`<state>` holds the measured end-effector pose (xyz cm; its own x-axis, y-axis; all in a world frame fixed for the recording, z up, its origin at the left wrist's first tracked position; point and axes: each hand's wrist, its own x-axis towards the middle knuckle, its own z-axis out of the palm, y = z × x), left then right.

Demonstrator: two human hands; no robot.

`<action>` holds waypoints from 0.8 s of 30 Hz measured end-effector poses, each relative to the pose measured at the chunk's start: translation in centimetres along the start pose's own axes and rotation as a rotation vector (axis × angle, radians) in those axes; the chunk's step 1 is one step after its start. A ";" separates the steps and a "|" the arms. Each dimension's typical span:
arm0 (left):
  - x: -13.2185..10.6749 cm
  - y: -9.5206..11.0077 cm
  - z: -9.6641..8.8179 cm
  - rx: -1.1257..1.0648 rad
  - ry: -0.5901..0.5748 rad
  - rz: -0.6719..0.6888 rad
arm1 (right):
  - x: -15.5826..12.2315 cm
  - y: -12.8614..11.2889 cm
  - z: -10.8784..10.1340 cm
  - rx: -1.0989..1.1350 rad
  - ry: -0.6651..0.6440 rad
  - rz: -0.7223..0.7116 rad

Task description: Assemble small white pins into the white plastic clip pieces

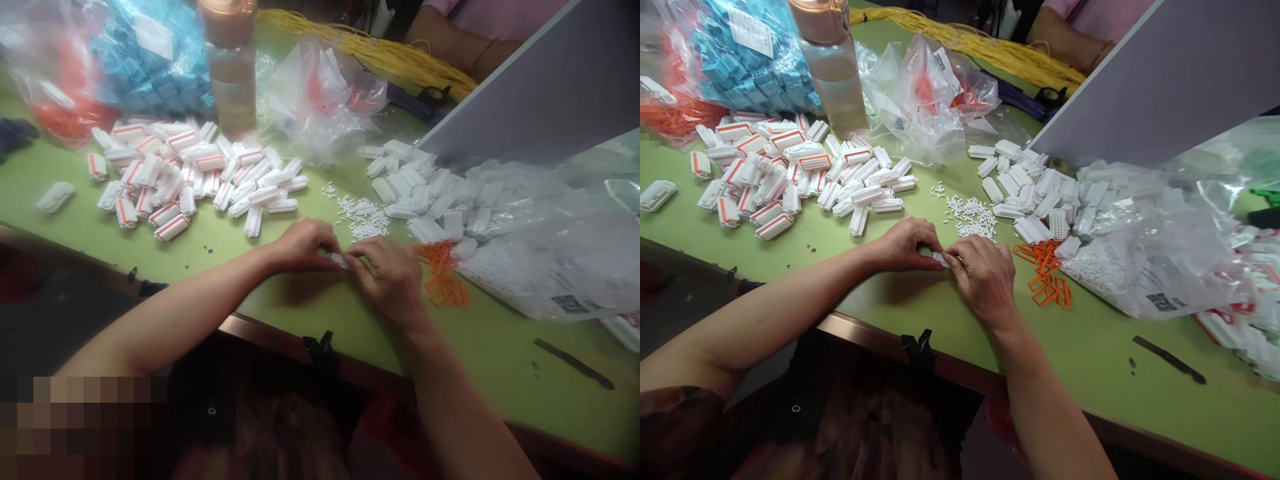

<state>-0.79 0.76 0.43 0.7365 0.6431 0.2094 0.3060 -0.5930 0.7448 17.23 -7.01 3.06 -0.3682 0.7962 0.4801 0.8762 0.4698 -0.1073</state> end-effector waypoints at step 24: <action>0.1 0.2 -0.3 0.012 -0.035 -0.018 | 0.7 1.9 -0.9 0.234 -0.171 0.617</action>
<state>-0.83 0.87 0.75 0.7513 0.6365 0.1741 0.3263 -0.5876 0.7404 18.98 -5.93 3.97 0.1164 0.9849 0.1279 0.8585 -0.0350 -0.5117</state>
